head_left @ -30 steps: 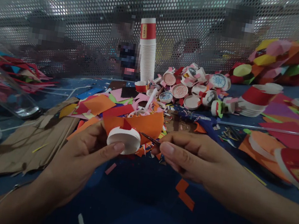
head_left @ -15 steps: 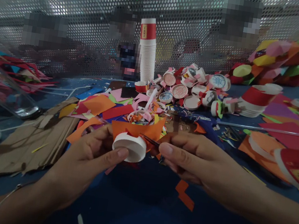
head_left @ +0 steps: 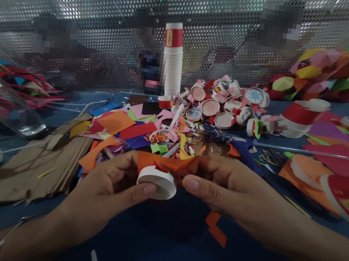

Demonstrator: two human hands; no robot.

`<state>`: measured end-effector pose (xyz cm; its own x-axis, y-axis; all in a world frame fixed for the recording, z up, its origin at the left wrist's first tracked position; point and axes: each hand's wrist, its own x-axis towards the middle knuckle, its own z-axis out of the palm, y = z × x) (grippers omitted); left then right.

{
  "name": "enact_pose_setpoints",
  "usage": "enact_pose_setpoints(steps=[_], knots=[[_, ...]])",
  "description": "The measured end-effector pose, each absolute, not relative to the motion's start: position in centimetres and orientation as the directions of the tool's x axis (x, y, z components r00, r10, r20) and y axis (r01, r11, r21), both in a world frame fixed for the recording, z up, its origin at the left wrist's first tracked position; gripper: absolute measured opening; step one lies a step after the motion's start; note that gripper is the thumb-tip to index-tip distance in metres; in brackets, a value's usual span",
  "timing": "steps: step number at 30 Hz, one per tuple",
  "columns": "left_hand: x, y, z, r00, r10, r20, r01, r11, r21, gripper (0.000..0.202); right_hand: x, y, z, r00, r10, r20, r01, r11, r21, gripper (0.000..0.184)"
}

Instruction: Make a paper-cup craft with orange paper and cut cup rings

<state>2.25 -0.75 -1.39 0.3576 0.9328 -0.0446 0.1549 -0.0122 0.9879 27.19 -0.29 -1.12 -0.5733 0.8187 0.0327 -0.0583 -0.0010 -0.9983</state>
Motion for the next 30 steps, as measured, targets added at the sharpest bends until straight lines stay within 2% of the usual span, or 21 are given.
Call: enact_pose_setpoints(steps=[10, 15, 19, 23, 30], knots=[[2.0, -0.6, -1.4, 0.353, 0.934, -0.058, 0.124, 0.015, 0.992, 0.018, 27.5, -0.3, -1.0, -0.481, 0.876, 0.023, 0.129, 0.096, -0.987, 0.034], [2.1, -0.6, -1.4, 0.304, 0.95, -0.066, 0.11, 0.034, 0.993, 0.023, 27.4, -0.3, -1.1, -0.499, 0.867, -0.007, 0.13, 0.066, -0.989, 0.033], [2.6, -0.4, -1.1, 0.193, 0.98, -0.051, -0.002, 0.052, 0.999, 0.028, 27.2, -0.4, -1.2, -0.469, 0.883, 0.001, 0.066, 0.036, -0.997, 0.039], [3.2, -0.2, -0.9, 0.172, 0.982, -0.079, -0.13, 0.102, 0.986, 0.026, 26.8, -0.5, -1.1, -0.431, 0.902, 0.007, 0.02, 0.017, -1.0, 0.031], [4.3, -0.5, -0.7, 0.134, 0.981, -0.138, -0.22, 0.165, 0.962, 0.014, 26.0, -0.4, -2.0, -0.379, 0.922, 0.083, 0.136, 0.144, -0.98, 0.022]])
